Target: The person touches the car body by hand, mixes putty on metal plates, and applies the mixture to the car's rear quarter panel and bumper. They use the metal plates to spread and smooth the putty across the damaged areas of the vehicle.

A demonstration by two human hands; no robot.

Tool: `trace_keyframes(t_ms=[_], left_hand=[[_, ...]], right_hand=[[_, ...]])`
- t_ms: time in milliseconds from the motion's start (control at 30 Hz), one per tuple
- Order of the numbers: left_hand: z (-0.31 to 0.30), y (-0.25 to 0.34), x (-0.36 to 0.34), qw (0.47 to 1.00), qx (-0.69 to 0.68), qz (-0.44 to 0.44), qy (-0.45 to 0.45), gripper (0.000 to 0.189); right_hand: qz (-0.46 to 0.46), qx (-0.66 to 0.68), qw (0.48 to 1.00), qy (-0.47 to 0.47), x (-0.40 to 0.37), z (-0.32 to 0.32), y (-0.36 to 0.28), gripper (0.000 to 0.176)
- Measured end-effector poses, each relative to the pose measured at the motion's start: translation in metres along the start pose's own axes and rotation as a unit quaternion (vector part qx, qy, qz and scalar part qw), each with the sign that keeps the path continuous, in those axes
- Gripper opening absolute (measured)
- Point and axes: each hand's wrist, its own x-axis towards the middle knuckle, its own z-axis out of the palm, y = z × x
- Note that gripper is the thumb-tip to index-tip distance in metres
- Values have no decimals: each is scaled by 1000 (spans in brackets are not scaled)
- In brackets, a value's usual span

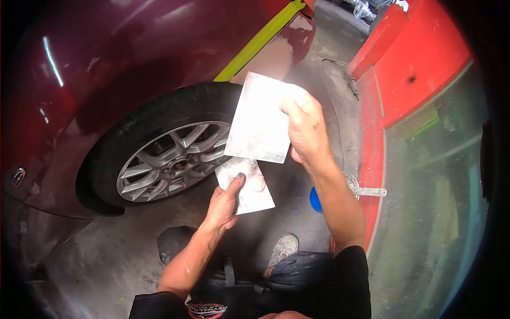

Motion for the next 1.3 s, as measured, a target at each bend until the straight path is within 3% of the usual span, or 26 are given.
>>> trace_keyframes(t_ms=[300, 1300], left_hand=[[4, 8, -3, 1000, 4, 5, 16, 46], [-2, 9, -2, 1000, -9, 4, 21, 45]], right_hand=[[26, 5, 999, -23, 6, 10, -4, 23], [-47, -9, 999, -8, -3, 26, 20, 20]])
